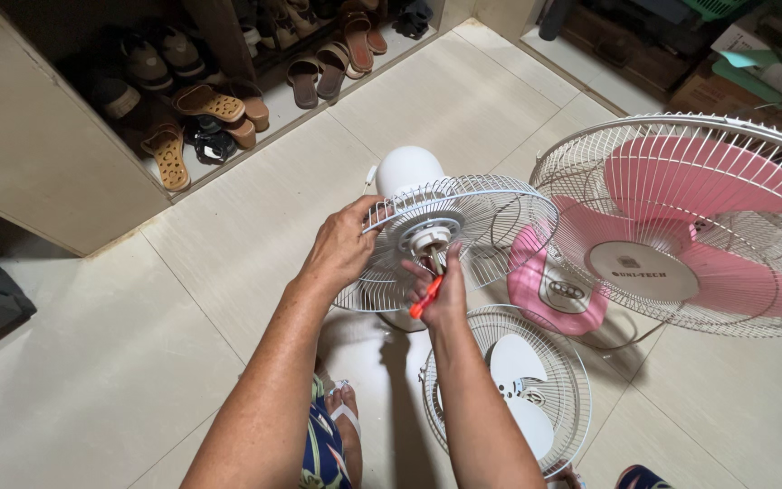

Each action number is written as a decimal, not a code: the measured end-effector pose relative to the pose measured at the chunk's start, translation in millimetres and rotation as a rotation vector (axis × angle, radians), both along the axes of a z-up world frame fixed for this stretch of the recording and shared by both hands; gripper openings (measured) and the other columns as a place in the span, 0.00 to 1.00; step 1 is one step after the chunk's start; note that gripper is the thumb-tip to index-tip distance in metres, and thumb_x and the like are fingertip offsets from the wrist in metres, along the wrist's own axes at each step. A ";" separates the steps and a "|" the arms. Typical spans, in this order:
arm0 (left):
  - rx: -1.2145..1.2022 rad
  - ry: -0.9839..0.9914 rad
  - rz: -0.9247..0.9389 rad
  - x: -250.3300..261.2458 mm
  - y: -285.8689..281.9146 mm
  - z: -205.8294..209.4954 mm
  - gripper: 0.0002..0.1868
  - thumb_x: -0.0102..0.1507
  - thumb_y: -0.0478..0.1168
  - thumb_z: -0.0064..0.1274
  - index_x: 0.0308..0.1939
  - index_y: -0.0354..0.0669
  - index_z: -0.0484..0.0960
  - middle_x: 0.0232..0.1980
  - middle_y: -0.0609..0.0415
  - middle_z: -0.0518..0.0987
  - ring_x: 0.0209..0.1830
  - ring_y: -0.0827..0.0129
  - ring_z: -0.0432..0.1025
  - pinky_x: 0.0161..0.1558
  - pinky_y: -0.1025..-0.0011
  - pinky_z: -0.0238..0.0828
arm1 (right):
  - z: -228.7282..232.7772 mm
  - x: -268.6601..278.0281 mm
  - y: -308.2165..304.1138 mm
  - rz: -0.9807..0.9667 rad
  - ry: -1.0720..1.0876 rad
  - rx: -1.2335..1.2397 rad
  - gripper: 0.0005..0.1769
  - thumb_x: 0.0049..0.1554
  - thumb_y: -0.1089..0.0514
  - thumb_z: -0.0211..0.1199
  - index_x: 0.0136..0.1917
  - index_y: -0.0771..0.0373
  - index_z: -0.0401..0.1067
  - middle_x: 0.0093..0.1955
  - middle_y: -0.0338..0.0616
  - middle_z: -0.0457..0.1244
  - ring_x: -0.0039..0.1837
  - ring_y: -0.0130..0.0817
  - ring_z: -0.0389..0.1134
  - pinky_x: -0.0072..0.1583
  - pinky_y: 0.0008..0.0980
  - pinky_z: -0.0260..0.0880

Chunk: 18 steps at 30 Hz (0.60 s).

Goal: The person uses a screwdriver to remove the front grille and fan blades from a white electric fan. They then remove the rear grille and place the disassembled parts on the floor.

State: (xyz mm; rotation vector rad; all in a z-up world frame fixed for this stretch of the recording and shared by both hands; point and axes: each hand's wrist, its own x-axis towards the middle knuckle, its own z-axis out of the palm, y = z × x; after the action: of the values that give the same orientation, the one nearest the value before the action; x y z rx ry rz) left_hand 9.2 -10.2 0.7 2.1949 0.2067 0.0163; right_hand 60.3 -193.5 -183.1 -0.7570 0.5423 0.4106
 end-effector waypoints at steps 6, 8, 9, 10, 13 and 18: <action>-0.010 -0.008 -0.008 -1.3 -0.2 4.2 0.22 0.65 0.35 0.50 0.64 0.49 0.75 0.56 0.44 0.82 0.56 0.54 0.77 0.56 0.58 0.74 | 8.1 22.0 -3.2 0.024 0.101 0.139 0.30 0.52 0.36 0.67 0.55 0.61 0.70 0.45 0.64 0.71 0.24 0.25 0.53 0.29 0.23 0.52; 0.013 0.002 -0.008 -1.2 -0.9 3.1 0.23 0.64 0.34 0.50 0.64 0.50 0.75 0.56 0.44 0.81 0.56 0.54 0.77 0.57 0.58 0.74 | 2.1 20.1 -3.3 -0.030 0.032 -0.022 0.28 0.51 0.45 0.73 0.57 0.63 0.71 0.43 0.57 0.70 0.27 0.24 0.55 0.30 0.25 0.55; 0.025 0.007 -0.010 -0.9 -1.6 2.5 0.23 0.64 0.34 0.50 0.64 0.50 0.75 0.57 0.44 0.81 0.56 0.53 0.77 0.57 0.58 0.73 | -0.7 18.7 -3.1 -0.059 -0.004 -0.102 0.28 0.51 0.50 0.75 0.59 0.63 0.71 0.42 0.54 0.69 0.28 0.23 0.56 0.31 0.25 0.56; 0.020 -0.014 -0.015 -0.8 -2.0 2.1 0.23 0.64 0.34 0.50 0.64 0.49 0.75 0.56 0.43 0.81 0.56 0.53 0.77 0.57 0.57 0.73 | -3.5 16.7 -0.7 -0.137 -0.096 -0.285 0.28 0.48 0.53 0.77 0.58 0.63 0.70 0.42 0.51 0.68 0.29 0.24 0.58 0.31 0.26 0.56; -0.001 -0.049 -0.012 -0.2 -1.3 4.0 0.22 0.64 0.34 0.50 0.63 0.47 0.76 0.55 0.43 0.82 0.55 0.53 0.78 0.56 0.57 0.73 | -7.4 8.7 14.4 -0.375 -0.509 -0.729 0.31 0.47 0.60 0.80 0.60 0.64 0.68 0.45 0.46 0.65 0.38 0.25 0.62 0.38 0.29 0.61; -0.032 -0.037 -0.014 -5.2 -0.7 10.3 0.22 0.63 0.33 0.49 0.63 0.47 0.76 0.51 0.42 0.83 0.52 0.52 0.79 0.53 0.57 0.74 | 2.4 -8.8 18.3 -0.398 -0.203 -0.488 0.28 0.49 0.50 0.75 0.56 0.60 0.64 0.38 0.46 0.66 0.25 0.27 0.54 0.27 0.31 0.53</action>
State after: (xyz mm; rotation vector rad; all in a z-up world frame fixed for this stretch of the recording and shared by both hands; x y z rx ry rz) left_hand 4.0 -10.9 11.0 2.1626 0.1691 0.0453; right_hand 51.6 -175.2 -180.7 -1.1155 0.5919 -0.1777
